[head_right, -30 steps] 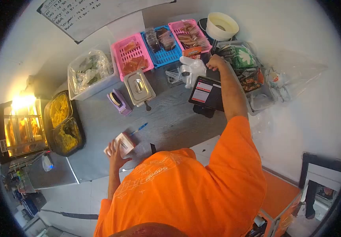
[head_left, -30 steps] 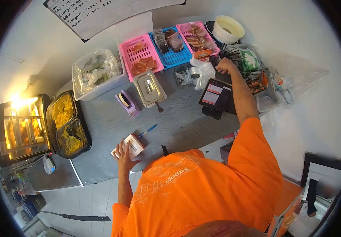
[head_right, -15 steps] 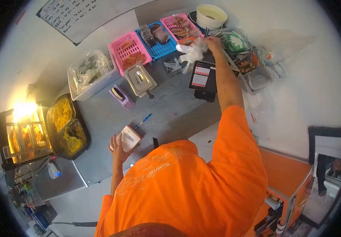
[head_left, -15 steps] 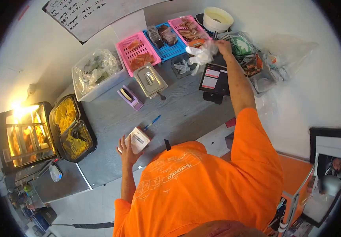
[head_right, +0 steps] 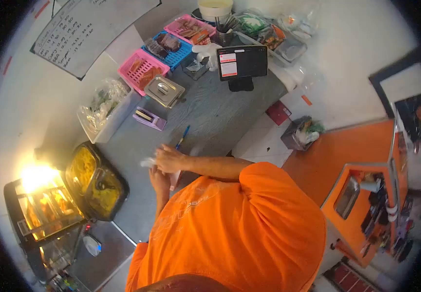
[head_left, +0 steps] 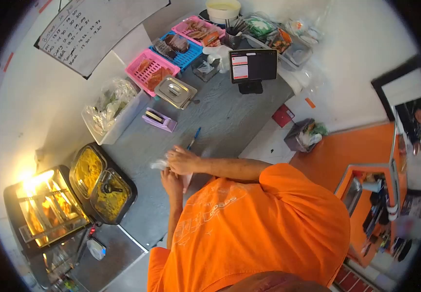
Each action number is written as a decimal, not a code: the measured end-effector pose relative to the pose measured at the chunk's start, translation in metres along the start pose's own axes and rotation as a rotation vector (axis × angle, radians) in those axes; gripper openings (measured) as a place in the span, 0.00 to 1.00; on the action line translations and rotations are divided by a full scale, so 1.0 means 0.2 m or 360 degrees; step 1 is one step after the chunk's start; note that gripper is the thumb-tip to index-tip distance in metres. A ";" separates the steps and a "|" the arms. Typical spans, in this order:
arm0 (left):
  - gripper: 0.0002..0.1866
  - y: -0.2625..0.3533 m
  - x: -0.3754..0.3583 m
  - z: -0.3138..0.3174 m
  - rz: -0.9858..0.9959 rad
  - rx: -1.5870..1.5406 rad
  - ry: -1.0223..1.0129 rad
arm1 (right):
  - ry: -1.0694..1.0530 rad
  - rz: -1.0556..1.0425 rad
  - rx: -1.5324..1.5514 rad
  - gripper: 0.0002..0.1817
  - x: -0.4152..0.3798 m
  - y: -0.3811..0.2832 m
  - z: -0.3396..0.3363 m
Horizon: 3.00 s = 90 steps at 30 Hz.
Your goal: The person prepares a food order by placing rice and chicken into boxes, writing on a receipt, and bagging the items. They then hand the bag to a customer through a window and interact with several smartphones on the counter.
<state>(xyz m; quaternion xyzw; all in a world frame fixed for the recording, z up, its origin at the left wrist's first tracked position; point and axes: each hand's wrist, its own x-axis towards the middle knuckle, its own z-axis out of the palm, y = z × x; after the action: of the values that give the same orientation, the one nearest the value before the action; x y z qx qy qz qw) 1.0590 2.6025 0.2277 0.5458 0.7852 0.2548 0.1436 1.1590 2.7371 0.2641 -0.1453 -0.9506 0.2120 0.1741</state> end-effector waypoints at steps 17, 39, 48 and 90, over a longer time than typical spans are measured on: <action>0.27 0.21 0.15 -0.15 0.0260 0.1046 -0.0421 | 0.0755 0.0759 0.1192 0.12 -0.44 0.22 -0.54; 0.65 1.58 0.67 0.96 -0.0052 0.0354 -0.0573 | 0.0855 0.2129 -0.0348 0.15 -2.45 2.61 -1.85; 0.41 1.60 0.58 0.97 0.0378 0.0522 0.0082 | 0.0504 0.2367 -0.0545 0.15 -2.51 2.67 -1.85; 0.20 2.53 1.06 1.24 -0.0012 -0.1334 -0.2074 | 0.0394 0.1584 -0.0016 0.08 -2.27 0.70 -2.14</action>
<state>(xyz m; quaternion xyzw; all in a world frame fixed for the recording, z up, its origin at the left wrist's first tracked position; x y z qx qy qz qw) 1.5032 2.9997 0.3144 0.4830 0.3819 0.1577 0.7720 1.7623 2.8513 0.4418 -0.6051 -0.7395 0.2459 0.1628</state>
